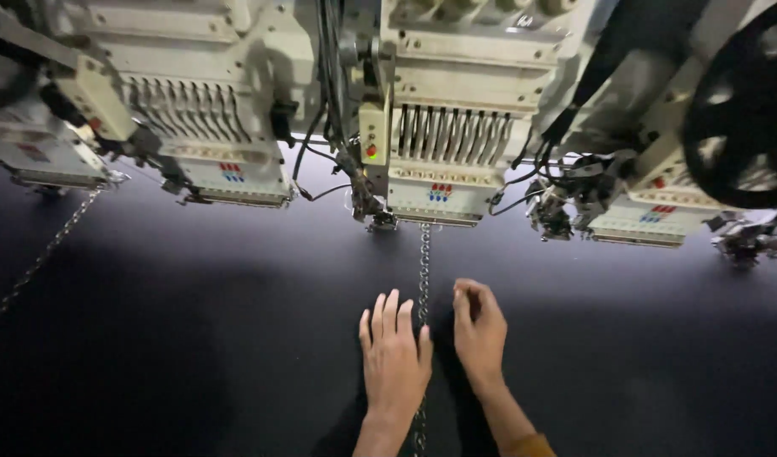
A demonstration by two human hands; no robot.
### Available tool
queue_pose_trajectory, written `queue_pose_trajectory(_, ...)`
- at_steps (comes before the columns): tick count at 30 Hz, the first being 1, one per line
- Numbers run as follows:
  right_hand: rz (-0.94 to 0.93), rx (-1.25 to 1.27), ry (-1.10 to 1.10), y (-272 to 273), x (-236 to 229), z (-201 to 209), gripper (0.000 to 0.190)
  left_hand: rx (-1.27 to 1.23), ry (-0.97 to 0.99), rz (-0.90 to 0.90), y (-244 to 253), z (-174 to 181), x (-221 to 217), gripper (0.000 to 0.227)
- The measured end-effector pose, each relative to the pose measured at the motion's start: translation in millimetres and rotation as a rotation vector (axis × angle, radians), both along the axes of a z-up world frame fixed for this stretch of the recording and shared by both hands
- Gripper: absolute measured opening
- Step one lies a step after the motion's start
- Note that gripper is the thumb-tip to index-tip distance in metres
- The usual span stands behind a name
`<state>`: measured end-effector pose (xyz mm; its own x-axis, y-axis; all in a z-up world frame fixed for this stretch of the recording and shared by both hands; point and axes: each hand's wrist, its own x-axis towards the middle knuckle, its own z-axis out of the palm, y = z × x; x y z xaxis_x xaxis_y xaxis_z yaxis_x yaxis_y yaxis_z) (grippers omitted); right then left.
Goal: The person operates a multi-head industrial sewing machine to stitch a metal chain onto a black fabric. They guide the chain under the needle, adjust the thread, and trim excess thread with scissors.
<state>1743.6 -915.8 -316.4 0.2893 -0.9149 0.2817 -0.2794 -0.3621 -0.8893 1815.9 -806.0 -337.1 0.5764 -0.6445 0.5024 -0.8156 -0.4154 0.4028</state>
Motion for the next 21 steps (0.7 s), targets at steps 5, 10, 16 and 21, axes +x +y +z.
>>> queue_pose_trajectory(5, -0.023, 0.470, -0.551, -90.0, 54.5, -37.0, 0.011, -0.138, 0.105, 0.057, -52.1, 6.5, 25.6, 0.025)
queue_pose_trajectory(10, 0.099, 0.777, -0.613, -129.5, 69.1, -38.1, 0.022, -0.150, 0.081, 0.107, -78.3, -2.0, 37.1, 0.011)
queue_pose_trajectory(16, 0.121, 0.847, -0.625, -155.7, 74.9, -54.2, 0.022, -0.169, 0.042, 0.139, -99.3, -5.6, 39.1, 0.007)
queue_pose_trajectory(21, 0.144, 0.887, -0.579, -176.6, 84.4, -69.6, 0.009, -0.160, 0.037, 0.132, -107.8, -7.5, 42.8, 0.009)
